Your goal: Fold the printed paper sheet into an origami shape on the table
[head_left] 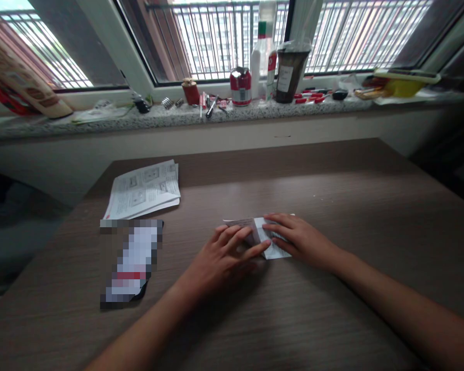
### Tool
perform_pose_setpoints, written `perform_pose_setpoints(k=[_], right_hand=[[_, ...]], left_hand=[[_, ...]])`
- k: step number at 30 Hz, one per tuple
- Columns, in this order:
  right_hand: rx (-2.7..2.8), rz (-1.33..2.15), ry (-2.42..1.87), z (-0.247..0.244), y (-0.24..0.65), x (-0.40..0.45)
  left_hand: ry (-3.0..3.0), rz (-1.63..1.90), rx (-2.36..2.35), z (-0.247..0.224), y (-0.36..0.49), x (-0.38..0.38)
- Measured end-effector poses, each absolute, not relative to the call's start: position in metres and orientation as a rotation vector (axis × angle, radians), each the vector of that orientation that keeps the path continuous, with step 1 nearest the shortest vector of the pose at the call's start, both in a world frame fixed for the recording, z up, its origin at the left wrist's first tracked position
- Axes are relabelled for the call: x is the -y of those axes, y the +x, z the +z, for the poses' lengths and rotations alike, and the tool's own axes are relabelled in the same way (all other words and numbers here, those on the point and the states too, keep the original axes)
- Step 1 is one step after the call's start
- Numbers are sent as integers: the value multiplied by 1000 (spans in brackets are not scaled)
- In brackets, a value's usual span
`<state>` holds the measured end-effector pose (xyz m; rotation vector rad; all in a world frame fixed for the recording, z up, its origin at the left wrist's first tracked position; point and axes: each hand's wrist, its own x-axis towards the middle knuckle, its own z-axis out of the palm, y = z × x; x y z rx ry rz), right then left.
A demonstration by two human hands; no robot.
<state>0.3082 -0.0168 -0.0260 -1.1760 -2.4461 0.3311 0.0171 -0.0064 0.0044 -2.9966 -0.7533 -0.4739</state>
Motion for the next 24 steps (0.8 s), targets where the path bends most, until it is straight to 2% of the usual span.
perform_pose_setpoints(k=[4, 11, 24], right_hand=[[2451, 327, -1181, -27, 309, 18], [2456, 328, -1177, -28, 312, 18], [2559, 512, -1004, -3, 337, 23]], left_hand=[[-2912, -626, 654, 9, 20, 8], [-3154, -424, 707, -1, 23, 4], [-3193, -436, 822, 0, 16, 0]])
